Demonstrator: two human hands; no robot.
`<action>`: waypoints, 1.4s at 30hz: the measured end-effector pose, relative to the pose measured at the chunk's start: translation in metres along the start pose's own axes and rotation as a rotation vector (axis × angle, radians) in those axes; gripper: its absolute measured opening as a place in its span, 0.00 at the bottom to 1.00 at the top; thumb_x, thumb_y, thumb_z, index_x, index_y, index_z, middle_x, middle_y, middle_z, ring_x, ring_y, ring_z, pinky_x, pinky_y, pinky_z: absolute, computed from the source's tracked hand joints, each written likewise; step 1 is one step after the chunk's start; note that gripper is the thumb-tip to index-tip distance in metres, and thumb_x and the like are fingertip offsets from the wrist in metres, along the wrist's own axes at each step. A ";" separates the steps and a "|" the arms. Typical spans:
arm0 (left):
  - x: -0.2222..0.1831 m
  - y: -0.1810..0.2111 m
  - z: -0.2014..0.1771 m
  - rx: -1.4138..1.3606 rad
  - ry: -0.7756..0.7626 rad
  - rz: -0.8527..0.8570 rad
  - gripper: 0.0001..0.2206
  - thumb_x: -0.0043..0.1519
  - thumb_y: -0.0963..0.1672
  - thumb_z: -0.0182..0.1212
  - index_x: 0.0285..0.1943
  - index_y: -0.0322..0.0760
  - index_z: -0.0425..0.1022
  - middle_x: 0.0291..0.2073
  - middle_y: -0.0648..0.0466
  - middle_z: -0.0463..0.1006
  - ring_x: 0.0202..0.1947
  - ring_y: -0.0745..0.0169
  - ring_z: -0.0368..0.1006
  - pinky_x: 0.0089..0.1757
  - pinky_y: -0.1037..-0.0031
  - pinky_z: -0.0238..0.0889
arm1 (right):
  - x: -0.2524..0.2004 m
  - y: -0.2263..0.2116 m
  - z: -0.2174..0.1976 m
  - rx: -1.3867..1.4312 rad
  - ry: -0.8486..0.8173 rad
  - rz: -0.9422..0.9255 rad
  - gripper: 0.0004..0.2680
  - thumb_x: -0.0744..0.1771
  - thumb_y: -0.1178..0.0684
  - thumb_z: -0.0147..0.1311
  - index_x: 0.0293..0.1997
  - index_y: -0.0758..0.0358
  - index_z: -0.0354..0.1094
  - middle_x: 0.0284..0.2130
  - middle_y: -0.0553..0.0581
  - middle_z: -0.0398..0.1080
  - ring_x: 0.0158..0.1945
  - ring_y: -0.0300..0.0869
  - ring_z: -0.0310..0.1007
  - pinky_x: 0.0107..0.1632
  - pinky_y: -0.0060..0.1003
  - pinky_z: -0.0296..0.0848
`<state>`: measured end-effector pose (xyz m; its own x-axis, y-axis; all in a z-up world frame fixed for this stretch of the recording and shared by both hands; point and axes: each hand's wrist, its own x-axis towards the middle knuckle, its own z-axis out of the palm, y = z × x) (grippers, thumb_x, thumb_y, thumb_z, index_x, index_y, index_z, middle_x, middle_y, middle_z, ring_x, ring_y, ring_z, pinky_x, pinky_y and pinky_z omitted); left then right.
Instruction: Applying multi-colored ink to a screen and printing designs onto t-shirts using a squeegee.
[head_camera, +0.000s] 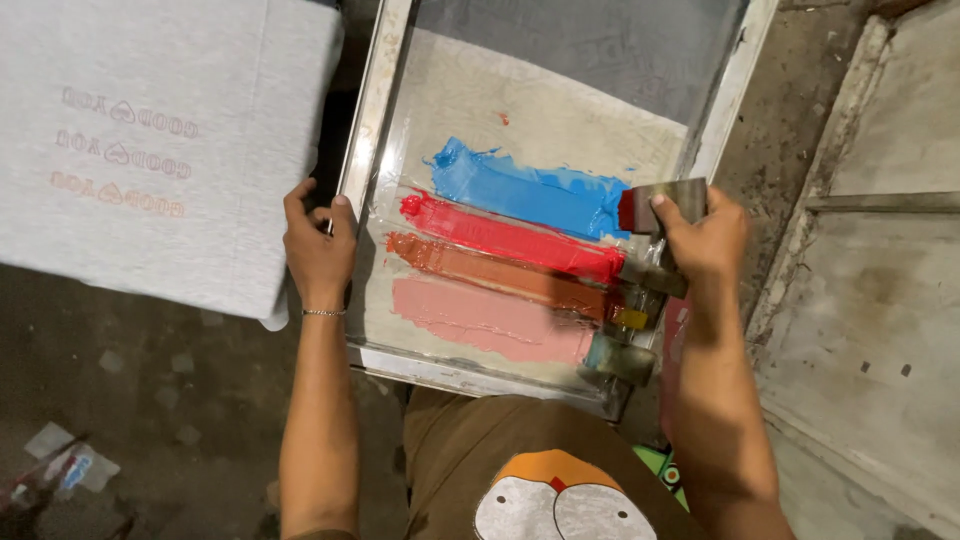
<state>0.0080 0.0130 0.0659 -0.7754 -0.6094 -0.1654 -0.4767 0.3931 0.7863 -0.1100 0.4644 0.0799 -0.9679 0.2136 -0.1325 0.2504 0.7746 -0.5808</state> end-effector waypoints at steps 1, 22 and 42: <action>0.001 0.000 0.001 0.002 0.006 -0.014 0.19 0.72 0.50 0.55 0.67 0.38 0.65 0.32 0.53 0.81 0.35 0.49 0.77 0.43 0.58 0.69 | -0.001 -0.015 -0.003 -0.005 -0.013 -0.006 0.10 0.66 0.46 0.71 0.38 0.60 0.75 0.19 0.55 0.69 0.23 0.45 0.69 0.27 0.38 0.66; 0.006 -0.005 0.002 0.052 0.015 -0.033 0.26 0.65 0.55 0.51 0.68 0.41 0.62 0.29 0.64 0.78 0.37 0.53 0.78 0.35 0.58 0.66 | 0.018 -0.234 0.078 -0.476 -0.605 -1.668 0.16 0.61 0.68 0.52 0.47 0.51 0.75 0.40 0.46 0.75 0.44 0.49 0.70 0.23 0.45 0.71; -0.001 0.011 -0.002 0.083 0.032 -0.049 0.21 0.66 0.52 0.52 0.66 0.46 0.63 0.28 0.66 0.79 0.32 0.56 0.75 0.35 0.59 0.64 | 0.043 -0.129 -0.008 -0.769 -0.790 -1.588 0.17 0.59 0.69 0.55 0.44 0.49 0.70 0.38 0.42 0.75 0.39 0.48 0.69 0.33 0.43 0.73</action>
<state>0.0044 0.0169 0.0754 -0.7375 -0.6502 -0.1828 -0.5476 0.4173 0.7252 -0.1840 0.3784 0.1557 -0.0194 -0.9452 -0.3260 -0.9904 0.0627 -0.1230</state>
